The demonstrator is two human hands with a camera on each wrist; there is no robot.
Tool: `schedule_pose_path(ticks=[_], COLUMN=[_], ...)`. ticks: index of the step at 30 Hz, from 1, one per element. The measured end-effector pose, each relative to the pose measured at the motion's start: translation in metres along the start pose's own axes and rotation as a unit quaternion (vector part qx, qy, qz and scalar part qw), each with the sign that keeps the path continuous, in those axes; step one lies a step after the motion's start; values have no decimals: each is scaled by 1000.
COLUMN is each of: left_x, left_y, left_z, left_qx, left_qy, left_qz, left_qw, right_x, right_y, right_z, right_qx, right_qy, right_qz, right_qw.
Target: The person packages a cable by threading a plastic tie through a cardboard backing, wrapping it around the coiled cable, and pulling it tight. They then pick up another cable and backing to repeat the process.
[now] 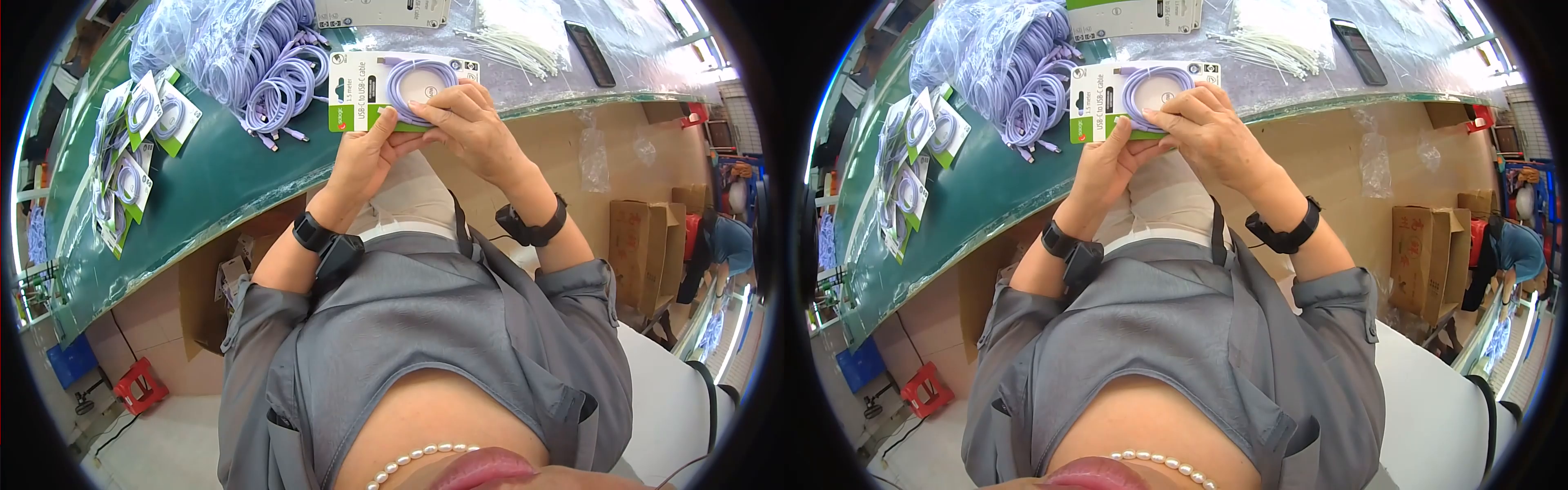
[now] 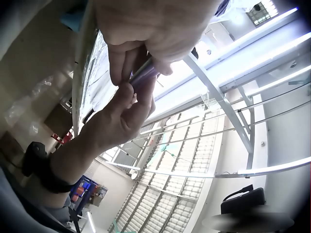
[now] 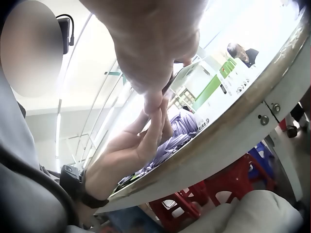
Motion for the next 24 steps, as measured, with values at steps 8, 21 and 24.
schedule_pose_path(ticks=[8, 21, 24], left_x=[7, 7, 5], left_y=[6, 13, 9], left_z=[0, -4, 0], left_qx=[33, -12, -44], left_qy=[-73, -76, -82], left_qz=[-31, -17, -20], left_qw=[996, 997, 995], right_x=[-7, -6, -20], right_y=[2, 9, 17], right_z=[3, 4, 14], right_qx=[2, 11, -65], right_qy=[8, 125, 101], right_qz=[36, 77, 29], right_qw=[999, 989, 992])
Point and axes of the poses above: each hand's wrist, its own y-axis away from the middle knuckle, its own z-axis out of the back of the hand, x = y × z, the point moved 2 cm from there along -y, towards the middle knuckle, and after that the axes turned 14 degrees about x, right-handed, at the moved point
